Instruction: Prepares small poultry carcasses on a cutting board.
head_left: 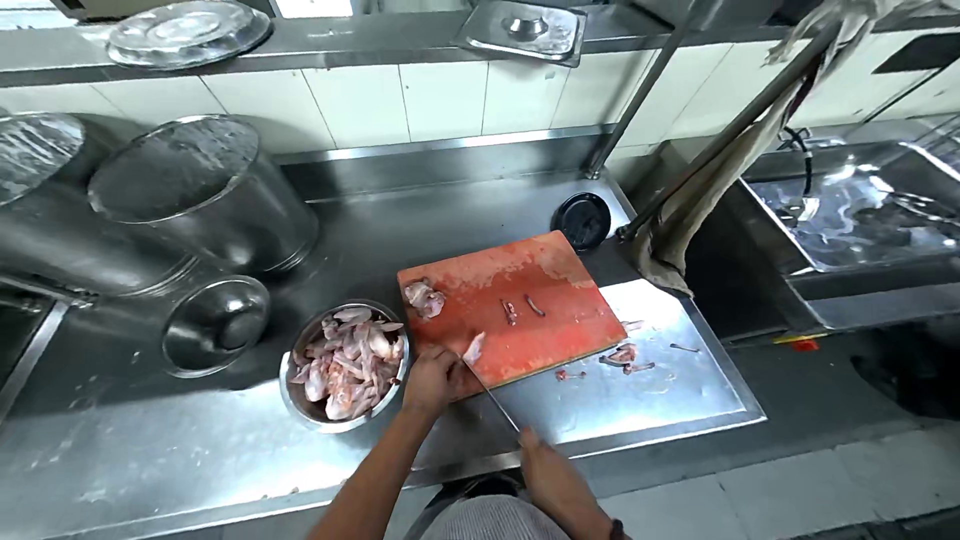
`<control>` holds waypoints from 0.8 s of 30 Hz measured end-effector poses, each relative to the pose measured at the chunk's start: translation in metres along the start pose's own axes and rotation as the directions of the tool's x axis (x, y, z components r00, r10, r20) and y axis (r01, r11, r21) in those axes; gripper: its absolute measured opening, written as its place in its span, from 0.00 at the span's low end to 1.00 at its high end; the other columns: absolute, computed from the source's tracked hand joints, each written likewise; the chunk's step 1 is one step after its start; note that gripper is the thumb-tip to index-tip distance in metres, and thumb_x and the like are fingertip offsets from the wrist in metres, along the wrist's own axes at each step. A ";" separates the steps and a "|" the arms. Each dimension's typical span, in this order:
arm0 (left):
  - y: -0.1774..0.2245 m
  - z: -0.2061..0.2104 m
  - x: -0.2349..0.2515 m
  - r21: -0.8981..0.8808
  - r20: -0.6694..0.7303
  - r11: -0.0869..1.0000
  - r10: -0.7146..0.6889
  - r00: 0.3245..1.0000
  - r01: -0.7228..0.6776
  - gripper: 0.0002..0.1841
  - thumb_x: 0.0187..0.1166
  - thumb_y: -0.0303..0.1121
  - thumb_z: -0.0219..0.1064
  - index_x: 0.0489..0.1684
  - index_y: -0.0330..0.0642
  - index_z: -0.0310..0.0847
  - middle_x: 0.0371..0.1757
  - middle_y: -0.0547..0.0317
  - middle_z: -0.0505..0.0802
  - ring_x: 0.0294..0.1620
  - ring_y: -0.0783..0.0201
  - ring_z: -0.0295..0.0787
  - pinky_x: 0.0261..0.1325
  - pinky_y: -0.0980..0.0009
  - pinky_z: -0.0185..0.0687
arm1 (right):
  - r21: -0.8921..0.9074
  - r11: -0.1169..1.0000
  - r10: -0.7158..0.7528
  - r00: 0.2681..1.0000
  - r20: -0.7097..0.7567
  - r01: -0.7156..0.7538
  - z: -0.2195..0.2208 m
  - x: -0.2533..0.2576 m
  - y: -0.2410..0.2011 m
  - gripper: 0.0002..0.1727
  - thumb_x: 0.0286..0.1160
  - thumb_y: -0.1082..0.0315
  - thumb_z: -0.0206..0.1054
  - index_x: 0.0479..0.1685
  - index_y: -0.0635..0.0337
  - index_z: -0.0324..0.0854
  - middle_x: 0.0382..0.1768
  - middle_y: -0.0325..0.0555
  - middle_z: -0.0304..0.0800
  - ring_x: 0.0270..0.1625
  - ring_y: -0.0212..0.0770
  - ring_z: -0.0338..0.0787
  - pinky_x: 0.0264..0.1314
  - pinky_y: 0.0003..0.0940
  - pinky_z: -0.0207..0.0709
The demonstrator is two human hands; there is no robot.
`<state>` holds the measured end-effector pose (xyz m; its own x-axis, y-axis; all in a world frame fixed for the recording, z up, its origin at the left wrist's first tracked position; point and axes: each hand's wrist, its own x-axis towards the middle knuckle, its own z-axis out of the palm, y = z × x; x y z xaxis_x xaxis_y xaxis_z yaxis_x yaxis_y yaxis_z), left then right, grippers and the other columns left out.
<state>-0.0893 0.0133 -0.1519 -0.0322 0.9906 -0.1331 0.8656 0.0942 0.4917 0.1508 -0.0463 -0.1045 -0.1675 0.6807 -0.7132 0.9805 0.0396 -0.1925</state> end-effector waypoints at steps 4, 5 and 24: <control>-0.002 0.003 -0.003 -0.013 -0.027 1.000 0.027 0.999 -0.028 0.14 0.83 0.42 0.61 0.48 0.51 0.94 0.58 0.64 0.95 0.65 0.66 0.89 0.74 0.64 0.81 | 0.006 1.000 -0.001 1.000 0.021 0.001 -0.002 0.003 -0.005 0.22 0.91 0.57 0.46 0.78 0.52 0.66 0.50 0.58 0.92 0.52 0.60 0.95 0.51 0.59 0.87; -0.003 0.004 -0.004 -0.015 -0.040 0.999 0.047 0.998 -0.048 0.14 0.83 0.42 0.61 0.48 0.51 0.94 0.58 0.64 0.95 0.64 0.66 0.89 0.74 0.65 0.81 | 0.038 0.997 -0.063 0.998 -0.004 0.064 -0.009 0.007 -0.011 0.22 0.91 0.57 0.47 0.77 0.53 0.67 0.47 0.58 0.92 0.50 0.60 0.95 0.50 0.58 0.87; 0.034 -0.025 -0.014 0.126 0.180 0.926 -0.375 0.909 0.357 0.28 0.78 0.45 0.64 0.77 0.42 0.76 0.78 0.44 0.80 0.77 0.45 0.80 0.75 0.48 0.79 | 0.418 0.893 0.369 0.803 -0.468 -0.167 -0.093 0.055 0.105 0.24 0.92 0.57 0.50 0.80 0.60 0.66 0.46 0.61 0.91 0.46 0.61 0.94 0.50 0.61 0.86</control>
<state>-0.0720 0.0054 -0.1115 -0.2639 0.8473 -0.4608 0.8527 0.4283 0.2991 0.2537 0.0633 -0.1009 0.2758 0.9036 -0.3277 0.8605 -0.3840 -0.3348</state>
